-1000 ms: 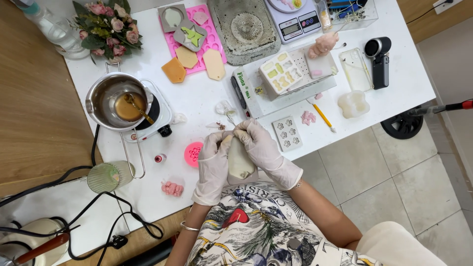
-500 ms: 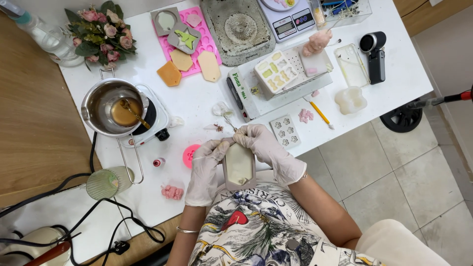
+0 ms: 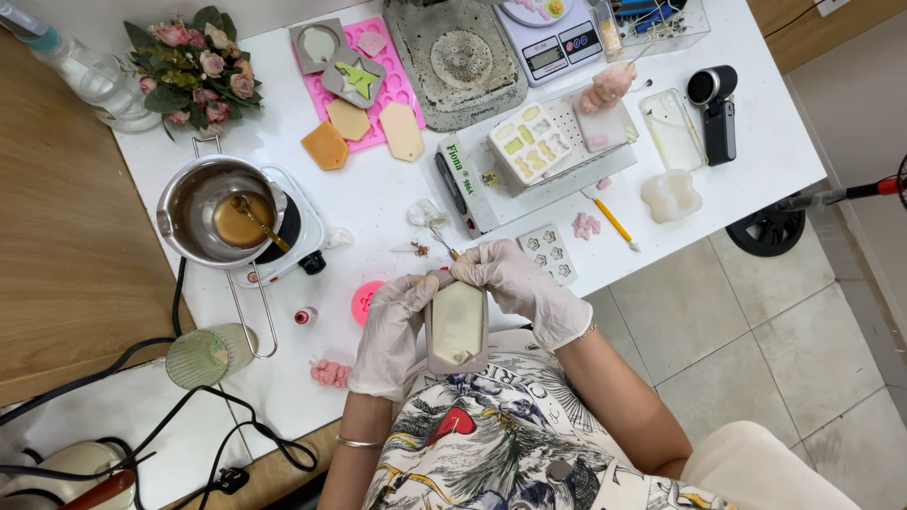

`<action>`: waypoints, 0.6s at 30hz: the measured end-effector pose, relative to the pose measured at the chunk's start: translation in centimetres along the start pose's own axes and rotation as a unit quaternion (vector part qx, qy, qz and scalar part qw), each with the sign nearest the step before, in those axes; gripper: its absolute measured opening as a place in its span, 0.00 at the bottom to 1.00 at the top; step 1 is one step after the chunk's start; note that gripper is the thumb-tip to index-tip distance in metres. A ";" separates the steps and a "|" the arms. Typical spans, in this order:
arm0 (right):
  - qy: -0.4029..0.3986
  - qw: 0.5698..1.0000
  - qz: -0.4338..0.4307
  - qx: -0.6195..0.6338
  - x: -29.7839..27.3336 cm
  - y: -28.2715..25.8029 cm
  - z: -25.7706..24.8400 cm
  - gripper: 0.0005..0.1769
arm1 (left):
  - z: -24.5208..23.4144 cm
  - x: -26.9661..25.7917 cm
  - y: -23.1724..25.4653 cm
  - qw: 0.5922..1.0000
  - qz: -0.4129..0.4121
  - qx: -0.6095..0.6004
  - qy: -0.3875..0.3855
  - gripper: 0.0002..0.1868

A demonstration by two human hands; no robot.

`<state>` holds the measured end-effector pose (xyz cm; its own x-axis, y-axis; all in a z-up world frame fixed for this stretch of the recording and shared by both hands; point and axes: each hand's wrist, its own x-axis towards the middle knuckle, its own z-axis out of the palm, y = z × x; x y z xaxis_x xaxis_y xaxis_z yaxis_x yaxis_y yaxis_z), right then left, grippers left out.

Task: Melting wax pieces in a metal pot on a hot plate and adding liquid ingredients like fragrance or color.

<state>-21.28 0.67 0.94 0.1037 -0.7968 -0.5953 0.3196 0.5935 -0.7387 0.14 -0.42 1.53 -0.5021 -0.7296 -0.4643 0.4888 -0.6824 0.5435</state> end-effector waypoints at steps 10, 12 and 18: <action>-0.013 0.997 0.010 0.081 0.9 1.5 -1.4 0.09 | 0.0 0.3 -0.1 0.999 -0.011 -0.032 -0.003 0.18; -0.037 0.994 0.018 0.100 0.7 1.1 -1.3 0.09 | 0.5 0.0 0.3 1.000 -0.018 -0.004 0.013 0.19; -0.035 0.993 0.024 0.108 0.7 0.6 -1.2 0.10 | 0.7 0.2 -0.1 0.998 -0.007 0.060 0.027 0.24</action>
<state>-22.12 0.65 -0.29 0.1865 -0.7784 -0.5995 0.5073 0.5988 -0.6197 -0.52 -0.49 1.83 -0.4674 -0.7240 -0.5073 0.3922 -0.6840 0.6151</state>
